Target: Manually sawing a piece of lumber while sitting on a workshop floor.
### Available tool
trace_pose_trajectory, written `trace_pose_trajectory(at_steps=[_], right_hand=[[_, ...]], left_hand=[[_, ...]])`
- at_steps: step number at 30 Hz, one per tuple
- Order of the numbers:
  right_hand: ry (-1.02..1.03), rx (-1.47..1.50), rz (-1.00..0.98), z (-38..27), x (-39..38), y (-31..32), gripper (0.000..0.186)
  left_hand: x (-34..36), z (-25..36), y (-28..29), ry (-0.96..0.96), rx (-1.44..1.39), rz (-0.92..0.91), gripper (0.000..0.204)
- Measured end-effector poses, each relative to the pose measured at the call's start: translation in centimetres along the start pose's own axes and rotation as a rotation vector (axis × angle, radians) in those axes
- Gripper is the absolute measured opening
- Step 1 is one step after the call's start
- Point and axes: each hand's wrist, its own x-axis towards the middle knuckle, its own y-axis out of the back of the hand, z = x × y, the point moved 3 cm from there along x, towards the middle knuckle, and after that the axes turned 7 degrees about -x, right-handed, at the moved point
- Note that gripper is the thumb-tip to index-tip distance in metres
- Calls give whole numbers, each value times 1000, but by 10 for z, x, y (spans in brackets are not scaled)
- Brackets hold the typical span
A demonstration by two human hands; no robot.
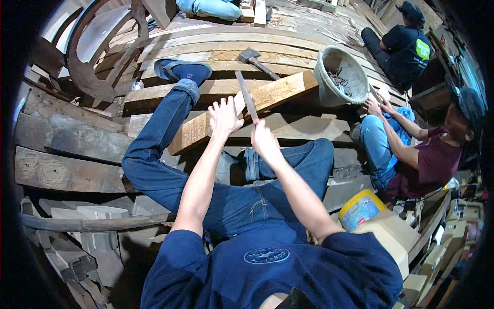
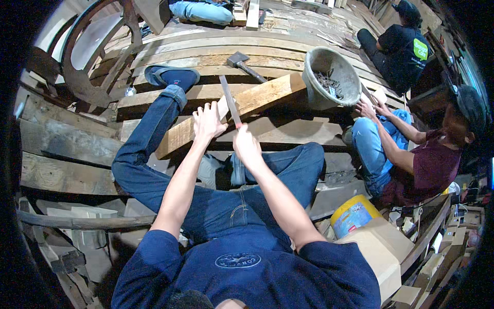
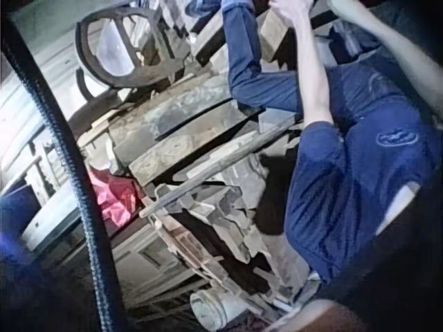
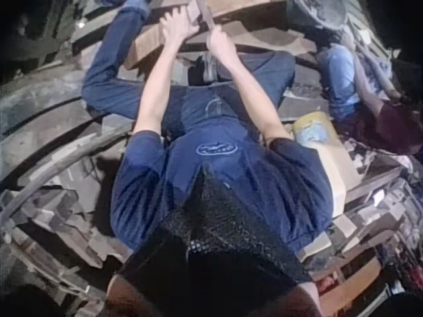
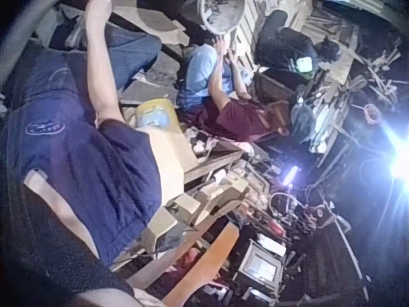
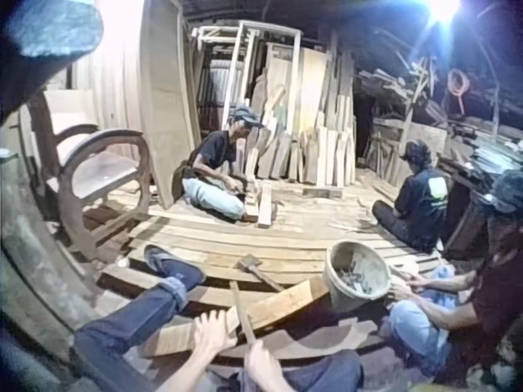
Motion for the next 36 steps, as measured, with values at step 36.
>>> trace_pose_trajectory(at_steps=[36], right_hand=[[-33,5,-37,-2,20,2,27]], left_hand=[[0,-1,3,9,30,31,85]])
